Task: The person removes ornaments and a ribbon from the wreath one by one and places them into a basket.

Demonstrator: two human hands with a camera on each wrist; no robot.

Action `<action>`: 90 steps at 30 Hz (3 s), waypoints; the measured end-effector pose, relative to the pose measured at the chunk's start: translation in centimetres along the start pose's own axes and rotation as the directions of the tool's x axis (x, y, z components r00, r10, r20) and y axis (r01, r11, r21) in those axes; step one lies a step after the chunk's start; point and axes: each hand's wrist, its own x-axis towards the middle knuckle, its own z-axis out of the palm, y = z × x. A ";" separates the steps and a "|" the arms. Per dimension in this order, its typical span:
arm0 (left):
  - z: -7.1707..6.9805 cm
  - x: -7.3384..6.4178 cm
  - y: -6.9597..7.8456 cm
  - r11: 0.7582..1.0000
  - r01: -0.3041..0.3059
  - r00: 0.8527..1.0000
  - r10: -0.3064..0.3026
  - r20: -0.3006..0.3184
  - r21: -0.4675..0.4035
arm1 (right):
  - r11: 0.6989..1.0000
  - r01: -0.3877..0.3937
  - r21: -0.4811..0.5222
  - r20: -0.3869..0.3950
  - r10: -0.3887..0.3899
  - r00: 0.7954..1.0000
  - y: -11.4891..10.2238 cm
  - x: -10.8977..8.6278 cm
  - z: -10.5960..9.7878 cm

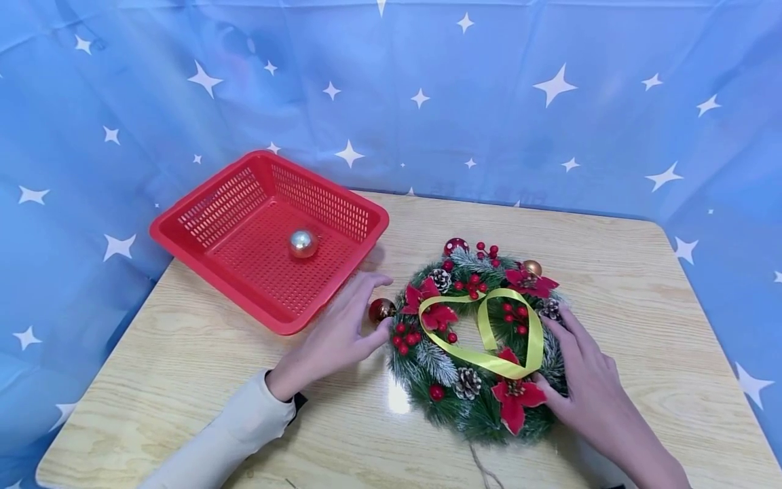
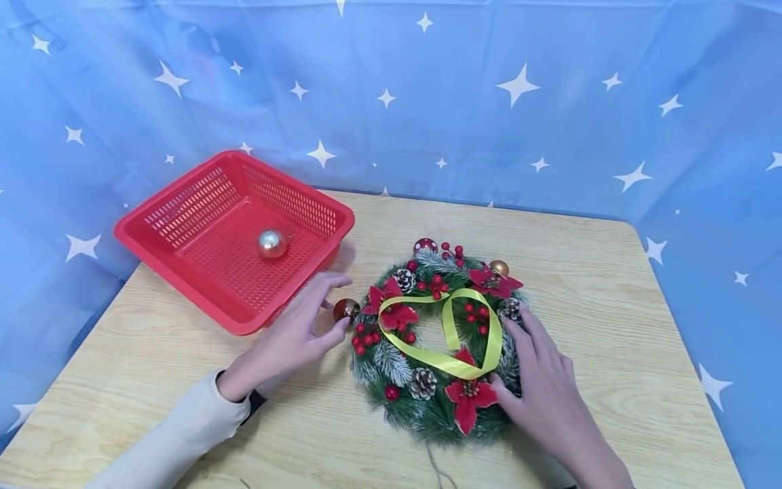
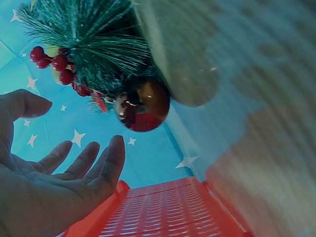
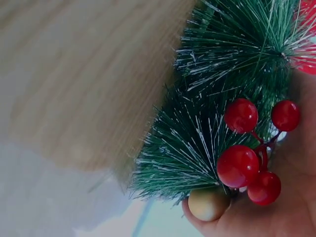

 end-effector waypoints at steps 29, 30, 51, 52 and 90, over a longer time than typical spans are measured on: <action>0.6 0.5 -2.8 0.998 0.046 0.965 -0.033 0.262 -0.045 | 1.000 0.026 0.003 0.050 -0.026 0.998 1.0 0.2 -0.5; 0.7 0.5 -2.9 0.998 0.045 0.964 -0.031 0.265 -0.047 | 1.000 0.025 0.004 0.049 -0.025 0.999 1.0 0.2 -0.5; -0.3 -0.1 -2.9 0.940 0.096 0.986 -0.044 0.162 -0.328 | 1.000 0.020 0.017 0.034 -0.021 0.999 1.0 0.1 -0.2; -0.3 -0.1 -2.8 0.935 0.082 0.989 -0.033 0.147 -0.345 | 1.000 0.020 0.018 0.033 -0.021 0.999 1.0 0.1 -0.2; -6.4 5.5 -6.3 0.924 0.239 0.927 -0.309 -0.214 -0.298 | 0.999 0.044 0.006 -0.008 -0.044 0.999 0.4 0.1 0.0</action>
